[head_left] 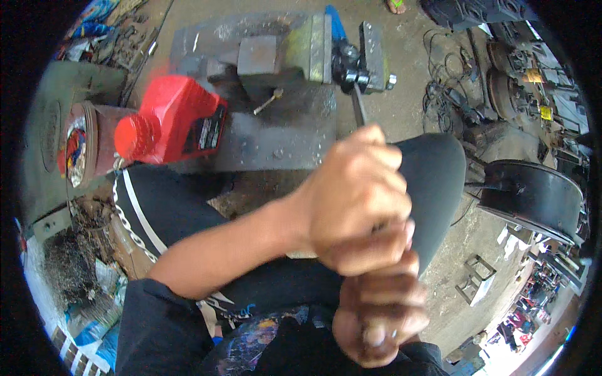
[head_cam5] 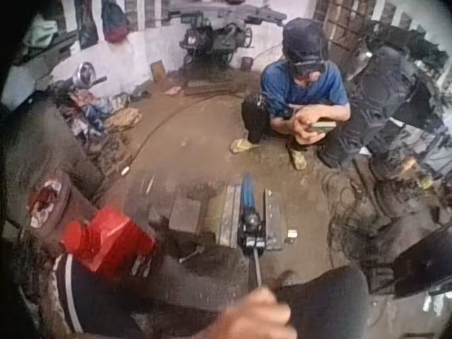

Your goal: The person secures a small mechanical part in a bench vise and uses a screwdriver to turn a screw on the part. The person repeatedly rotates the screwdriver while holding the part steady with the other hand.

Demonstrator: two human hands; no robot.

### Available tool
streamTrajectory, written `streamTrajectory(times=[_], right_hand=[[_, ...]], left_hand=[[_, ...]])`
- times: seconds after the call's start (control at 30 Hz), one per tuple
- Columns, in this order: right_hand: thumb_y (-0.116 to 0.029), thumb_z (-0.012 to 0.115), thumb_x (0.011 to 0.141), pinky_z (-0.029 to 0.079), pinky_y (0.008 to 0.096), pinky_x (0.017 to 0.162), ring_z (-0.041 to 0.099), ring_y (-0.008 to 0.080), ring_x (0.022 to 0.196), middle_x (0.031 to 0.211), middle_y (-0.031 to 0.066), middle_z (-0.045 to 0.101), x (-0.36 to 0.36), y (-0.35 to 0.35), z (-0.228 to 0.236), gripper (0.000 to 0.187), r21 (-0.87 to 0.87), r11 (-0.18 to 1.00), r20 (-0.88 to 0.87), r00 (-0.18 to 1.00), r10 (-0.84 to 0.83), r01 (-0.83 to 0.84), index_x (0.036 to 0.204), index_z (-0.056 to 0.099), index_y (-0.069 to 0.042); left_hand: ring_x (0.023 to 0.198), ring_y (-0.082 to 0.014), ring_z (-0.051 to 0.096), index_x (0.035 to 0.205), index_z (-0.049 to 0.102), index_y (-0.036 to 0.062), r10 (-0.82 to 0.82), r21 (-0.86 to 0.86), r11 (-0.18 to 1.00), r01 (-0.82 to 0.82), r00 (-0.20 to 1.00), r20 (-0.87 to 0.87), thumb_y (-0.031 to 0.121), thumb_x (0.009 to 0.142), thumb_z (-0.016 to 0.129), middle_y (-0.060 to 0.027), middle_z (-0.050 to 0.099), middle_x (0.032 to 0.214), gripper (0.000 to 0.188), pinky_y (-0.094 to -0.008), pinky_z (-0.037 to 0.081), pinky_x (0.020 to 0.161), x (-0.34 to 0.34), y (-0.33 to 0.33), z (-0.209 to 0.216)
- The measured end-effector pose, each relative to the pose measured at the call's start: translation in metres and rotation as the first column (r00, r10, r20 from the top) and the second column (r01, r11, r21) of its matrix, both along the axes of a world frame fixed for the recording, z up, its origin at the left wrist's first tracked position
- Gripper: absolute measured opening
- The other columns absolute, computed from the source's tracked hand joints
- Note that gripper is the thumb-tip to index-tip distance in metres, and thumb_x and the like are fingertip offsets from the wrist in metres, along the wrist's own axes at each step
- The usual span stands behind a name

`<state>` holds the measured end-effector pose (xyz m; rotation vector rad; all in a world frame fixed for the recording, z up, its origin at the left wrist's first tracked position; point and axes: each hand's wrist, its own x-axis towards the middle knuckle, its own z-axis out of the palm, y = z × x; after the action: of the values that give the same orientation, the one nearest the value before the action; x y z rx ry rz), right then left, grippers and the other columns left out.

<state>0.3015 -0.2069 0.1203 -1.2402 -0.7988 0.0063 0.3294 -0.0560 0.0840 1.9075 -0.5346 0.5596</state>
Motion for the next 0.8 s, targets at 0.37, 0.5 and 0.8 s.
streamTrajectory(times=[0.37,0.5,0.8], right_hand=[[-0.023,0.061,0.084,0.044,0.0382,0.064,0.052,0.0241,0.063,0.067,0.0083,0.056,0.004,0.003,0.005,0.026,-0.041,0.999,0.057,0.998,0.036,-0.033,0.064,0.053,-0.008],[-0.013,0.066,0.072,0.046,0.0431,0.064,0.059,0.0281,0.063,0.07,0.0124,0.062,0.011,0.001,0.005,0.015,-0.02,0.997,0.016,0.997,0.073,-0.073,0.067,0.061,0.001],[-0.011,0.065,0.07,0.042,0.0416,0.063,0.057,0.0287,0.062,0.072,0.0146,0.06,0.006,0.009,0.005,0.016,0.038,0.999,0.011,0.999,0.038,-0.039,0.066,0.061,0.004]], left_hand=[[0.053,-0.0282,0.043,0.051,0.043,0.0113,0.041,-0.059,0.997,-0.044,0.998,-0.052,0.029,0.069,0.058,-0.0056,0.044,0.052,0.03,-0.0414,0.033,0.062,0.001,0.001,0.006],[0.054,-0.0273,0.042,0.051,0.043,0.0123,0.041,-0.075,0.996,-0.047,0.996,-0.075,0.031,0.068,0.058,-0.0054,0.044,0.052,0.03,-0.0409,0.032,0.062,0.0,0.003,0.004],[0.054,-0.0286,0.04,0.053,0.041,0.0114,0.02,-0.032,0.999,-0.024,0.994,-0.106,0.035,0.069,0.057,-0.0062,0.041,0.053,0.032,-0.0402,0.033,0.062,-0.002,0.007,0.007]])
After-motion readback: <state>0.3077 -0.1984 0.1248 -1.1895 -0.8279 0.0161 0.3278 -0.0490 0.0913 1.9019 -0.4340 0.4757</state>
